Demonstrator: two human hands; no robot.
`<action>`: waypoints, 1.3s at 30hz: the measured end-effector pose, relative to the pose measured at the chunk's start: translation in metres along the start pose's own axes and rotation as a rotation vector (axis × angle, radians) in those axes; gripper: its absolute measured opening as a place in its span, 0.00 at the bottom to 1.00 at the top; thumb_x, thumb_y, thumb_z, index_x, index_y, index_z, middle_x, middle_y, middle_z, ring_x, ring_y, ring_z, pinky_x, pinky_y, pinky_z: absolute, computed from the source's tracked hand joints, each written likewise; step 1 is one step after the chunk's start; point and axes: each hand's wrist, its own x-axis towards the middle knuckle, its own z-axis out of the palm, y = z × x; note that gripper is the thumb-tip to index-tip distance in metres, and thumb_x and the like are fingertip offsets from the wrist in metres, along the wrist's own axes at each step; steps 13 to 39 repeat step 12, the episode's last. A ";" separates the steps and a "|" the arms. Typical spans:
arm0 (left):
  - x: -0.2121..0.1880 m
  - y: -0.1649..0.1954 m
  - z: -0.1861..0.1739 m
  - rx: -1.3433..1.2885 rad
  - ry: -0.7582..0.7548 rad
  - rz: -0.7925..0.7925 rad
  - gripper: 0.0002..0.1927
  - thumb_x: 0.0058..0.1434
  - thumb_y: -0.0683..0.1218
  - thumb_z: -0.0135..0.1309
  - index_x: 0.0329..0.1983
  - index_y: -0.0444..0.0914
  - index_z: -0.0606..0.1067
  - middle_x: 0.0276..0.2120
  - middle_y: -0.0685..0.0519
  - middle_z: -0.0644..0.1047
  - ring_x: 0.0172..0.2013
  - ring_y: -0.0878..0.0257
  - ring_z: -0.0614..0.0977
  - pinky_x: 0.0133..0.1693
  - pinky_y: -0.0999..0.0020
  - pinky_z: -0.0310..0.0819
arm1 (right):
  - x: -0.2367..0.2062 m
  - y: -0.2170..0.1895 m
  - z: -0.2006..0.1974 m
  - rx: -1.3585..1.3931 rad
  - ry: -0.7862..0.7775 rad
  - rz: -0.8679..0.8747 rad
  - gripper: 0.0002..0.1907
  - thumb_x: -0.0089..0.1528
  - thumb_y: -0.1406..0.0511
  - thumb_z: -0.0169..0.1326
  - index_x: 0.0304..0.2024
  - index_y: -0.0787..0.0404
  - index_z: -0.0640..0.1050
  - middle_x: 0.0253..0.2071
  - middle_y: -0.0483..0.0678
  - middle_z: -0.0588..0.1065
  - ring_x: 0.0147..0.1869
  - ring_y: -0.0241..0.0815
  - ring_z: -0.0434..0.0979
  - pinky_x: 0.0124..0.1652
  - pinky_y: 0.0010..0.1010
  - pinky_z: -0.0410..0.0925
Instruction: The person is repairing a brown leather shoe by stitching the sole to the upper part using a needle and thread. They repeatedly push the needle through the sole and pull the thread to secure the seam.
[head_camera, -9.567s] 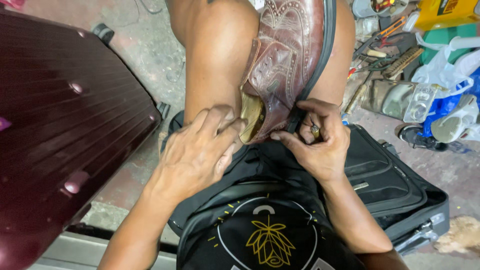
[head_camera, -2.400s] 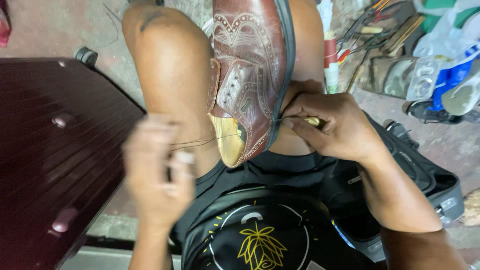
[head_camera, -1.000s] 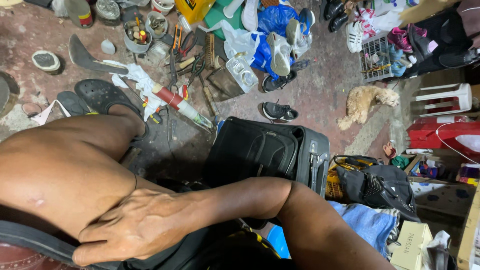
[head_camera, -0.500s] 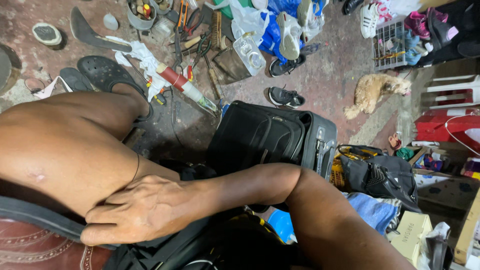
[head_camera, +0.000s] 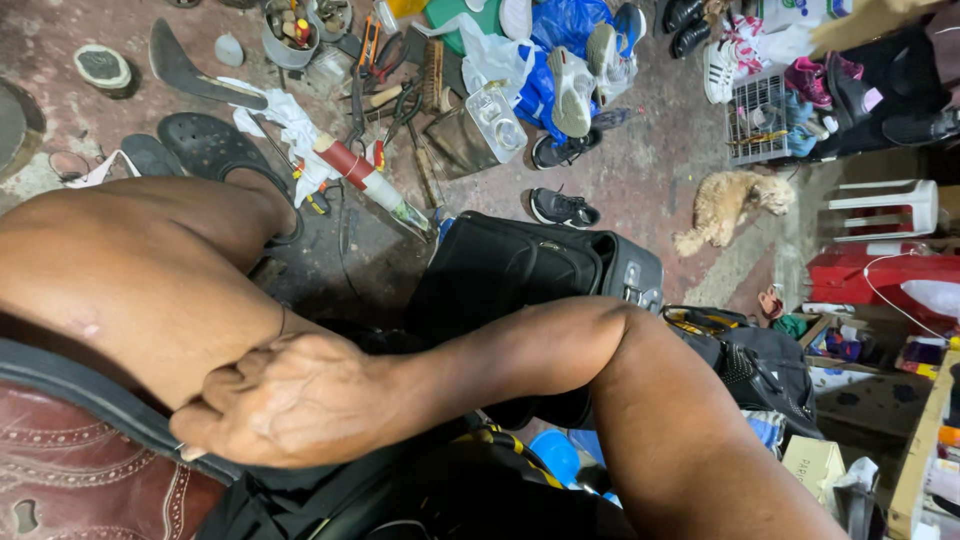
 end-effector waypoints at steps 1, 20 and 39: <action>-0.003 -0.003 -0.005 -0.006 0.000 -0.010 0.05 0.58 0.39 0.60 0.32 0.35 0.75 0.25 0.53 0.75 0.26 0.65 0.76 0.33 0.69 0.71 | -0.001 0.003 0.004 0.004 -0.015 -0.003 0.13 0.66 0.55 0.52 0.37 0.58 0.76 0.27 0.47 0.73 0.32 0.45 0.78 0.29 0.36 0.69; -0.094 -0.039 -0.105 -0.023 -0.082 -0.381 0.06 0.60 0.39 0.60 0.30 0.33 0.74 0.23 0.51 0.75 0.26 0.64 0.76 0.32 0.69 0.71 | 0.045 0.033 0.027 0.154 -0.107 -0.065 0.12 0.65 0.58 0.56 0.39 0.60 0.78 0.36 0.51 0.79 0.38 0.50 0.82 0.37 0.41 0.73; -0.094 -0.039 -0.105 -0.023 -0.082 -0.381 0.06 0.60 0.39 0.60 0.30 0.33 0.74 0.23 0.51 0.75 0.26 0.64 0.76 0.32 0.69 0.71 | 0.045 0.033 0.027 0.154 -0.107 -0.065 0.12 0.65 0.58 0.56 0.39 0.60 0.78 0.36 0.51 0.79 0.38 0.50 0.82 0.37 0.41 0.73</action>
